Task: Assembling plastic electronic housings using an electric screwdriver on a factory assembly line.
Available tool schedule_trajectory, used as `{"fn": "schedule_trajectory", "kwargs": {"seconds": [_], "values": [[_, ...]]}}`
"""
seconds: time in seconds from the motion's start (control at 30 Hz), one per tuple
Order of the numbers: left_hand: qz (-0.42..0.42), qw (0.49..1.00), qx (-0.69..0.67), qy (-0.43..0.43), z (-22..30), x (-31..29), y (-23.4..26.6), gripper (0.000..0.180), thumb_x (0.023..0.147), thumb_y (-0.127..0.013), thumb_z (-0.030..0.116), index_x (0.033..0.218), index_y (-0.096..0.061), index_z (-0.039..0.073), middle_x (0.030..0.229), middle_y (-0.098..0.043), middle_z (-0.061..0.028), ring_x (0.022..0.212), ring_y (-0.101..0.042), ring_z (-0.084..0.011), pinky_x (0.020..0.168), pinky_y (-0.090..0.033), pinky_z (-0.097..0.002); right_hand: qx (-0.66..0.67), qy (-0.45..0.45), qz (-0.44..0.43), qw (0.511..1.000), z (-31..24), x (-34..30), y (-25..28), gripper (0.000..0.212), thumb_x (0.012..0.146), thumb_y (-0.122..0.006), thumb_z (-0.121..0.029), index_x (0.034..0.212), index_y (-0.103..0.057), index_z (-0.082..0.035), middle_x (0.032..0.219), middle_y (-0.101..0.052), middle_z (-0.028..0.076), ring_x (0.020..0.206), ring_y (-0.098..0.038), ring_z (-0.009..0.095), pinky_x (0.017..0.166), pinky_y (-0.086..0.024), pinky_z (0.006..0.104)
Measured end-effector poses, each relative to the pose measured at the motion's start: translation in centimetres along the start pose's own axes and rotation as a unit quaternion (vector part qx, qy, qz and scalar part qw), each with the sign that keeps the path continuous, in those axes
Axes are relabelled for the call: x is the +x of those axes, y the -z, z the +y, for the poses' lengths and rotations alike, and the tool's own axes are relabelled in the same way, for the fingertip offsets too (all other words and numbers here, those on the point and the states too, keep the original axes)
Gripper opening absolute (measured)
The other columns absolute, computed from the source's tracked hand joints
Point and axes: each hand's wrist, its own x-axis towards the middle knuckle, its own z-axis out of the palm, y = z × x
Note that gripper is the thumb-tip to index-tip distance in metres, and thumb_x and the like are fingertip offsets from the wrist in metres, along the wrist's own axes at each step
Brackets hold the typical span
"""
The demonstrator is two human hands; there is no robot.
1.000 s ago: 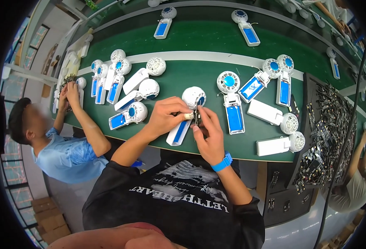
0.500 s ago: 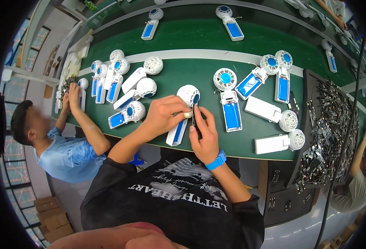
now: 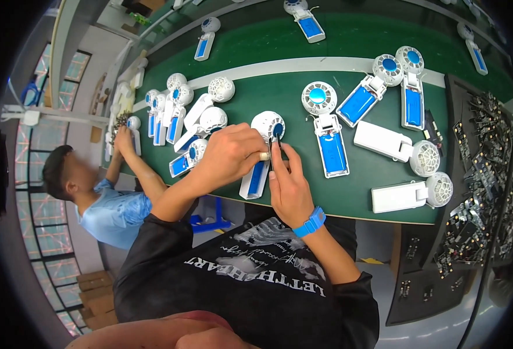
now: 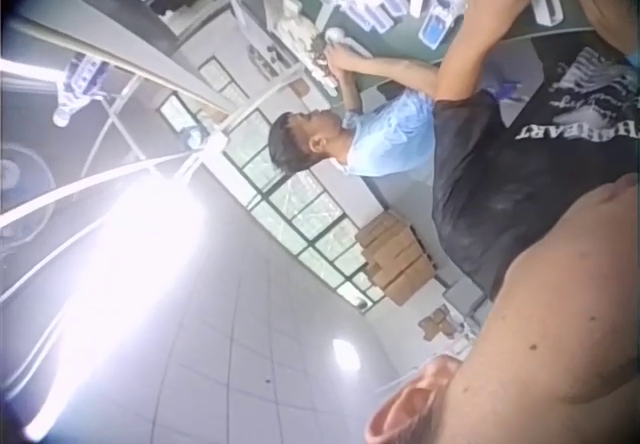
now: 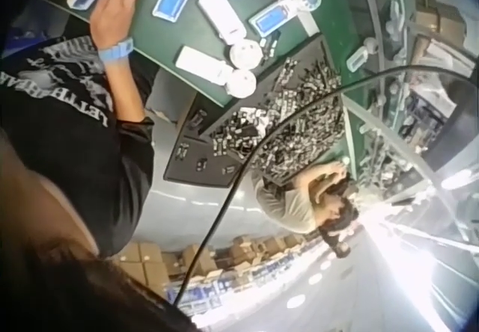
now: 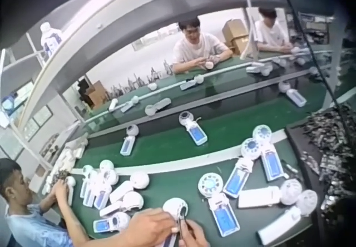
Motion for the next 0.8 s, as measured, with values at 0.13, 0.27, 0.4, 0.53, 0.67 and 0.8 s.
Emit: {"fn": "schedule_trajectory", "kwargs": {"seconds": [0.13, 0.27, 0.4, 0.53, 0.67, 0.8], "values": [[-0.027, 0.999, 0.012, -0.015, 0.0, 1.4, -0.2, 0.008, 0.072, -0.077, 0.005, 0.078, -0.071, 0.007, 0.079, -0.068, -0.0036, 0.075, -0.063, -0.0244, 0.062, -0.051, -0.0362, 0.047, -0.050, -0.032, 0.997, 0.4, 0.3, 1.1, 0.050, 0.099, -0.046, 0.001, 0.149, -0.042, 0.005, 0.139, -0.051, 0.024, 0.107, -0.063, 0.032, 0.093, -0.051, 0.0369], [-0.011, 0.995, -0.041, 0.089, 0.4, 0.9, -0.8, 0.012, 0.069, -0.080, 0.004, 0.077, -0.073, 0.007, 0.079, -0.070, -0.0035, 0.080, -0.066, -0.0236, 0.066, -0.053, -0.0358, 0.082, -0.018, -0.029, 0.996, 0.4, 0.0, 1.6, 0.051, 0.099, -0.045, 0.000, 0.150, -0.040, 0.006, 0.139, -0.051, 0.026, 0.116, -0.060, 0.038, 0.098, -0.049, 0.0392], [-0.053, 0.987, -0.075, 0.131, 0.2, 2.1, 0.1, 0.013, 0.066, -0.083, 0.002, 0.074, -0.073, 0.007, 0.076, -0.070, -0.0038, 0.086, -0.068, -0.0231, 0.070, -0.054, -0.0363, 0.128, -0.033, -0.044, 0.990, 0.1, 0.3, 2.2, 0.052, 0.099, -0.045, -0.001, 0.151, -0.038, 0.007, 0.139, -0.050, 0.027, 0.121, -0.057, 0.043, 0.101, -0.047, 0.0415], [-0.099, 0.994, -0.040, 0.022, -1.8, 4.7, 0.6, 0.026, 0.065, -0.086, 0.007, 0.089, -0.074, 0.008, 0.088, -0.071, -0.0084, 0.088, -0.068, -0.0265, 0.070, -0.055, -0.0382, 0.102, -0.010, -0.029, 0.994, 0.9, 0.1, 2.4, 0.054, 0.099, -0.046, -0.003, 0.152, -0.036, 0.006, 0.138, -0.051, 0.027, 0.121, -0.057, 0.043, 0.101, -0.046, 0.0421], [-0.114, 0.974, -0.018, -0.194, -3.5, 9.3, 0.4, 0.041, 0.069, -0.086, 0.022, 0.106, -0.070, 0.010, 0.101, -0.069, -0.0126, 0.090, -0.067, -0.0329, 0.074, -0.055, -0.0420, 0.080, -0.031, -0.070, 0.994, 0.0, -0.4, 3.4, 0.058, 0.100, -0.048, -0.007, 0.154, -0.031, 0.004, 0.140, -0.048, 0.028, 0.120, -0.056, 0.045, 0.100, -0.048, 0.0459], [-0.302, 0.947, -0.039, -0.097, -10.8, 8.7, 0.8, 0.054, 0.073, -0.075, 0.045, 0.108, -0.065, 0.004, 0.102, -0.065, -0.0165, 0.093, -0.065, -0.0396, 0.082, -0.053, -0.0463, 0.141, -0.034, -0.078, 0.986, -0.2, -1.8, 5.3, 0.060, 0.101, -0.049, -0.009, 0.157, -0.030, -0.001, 0.144, -0.049, 0.028, 0.122, -0.060, 0.037, 0.101, -0.048, 0.0404]]}}
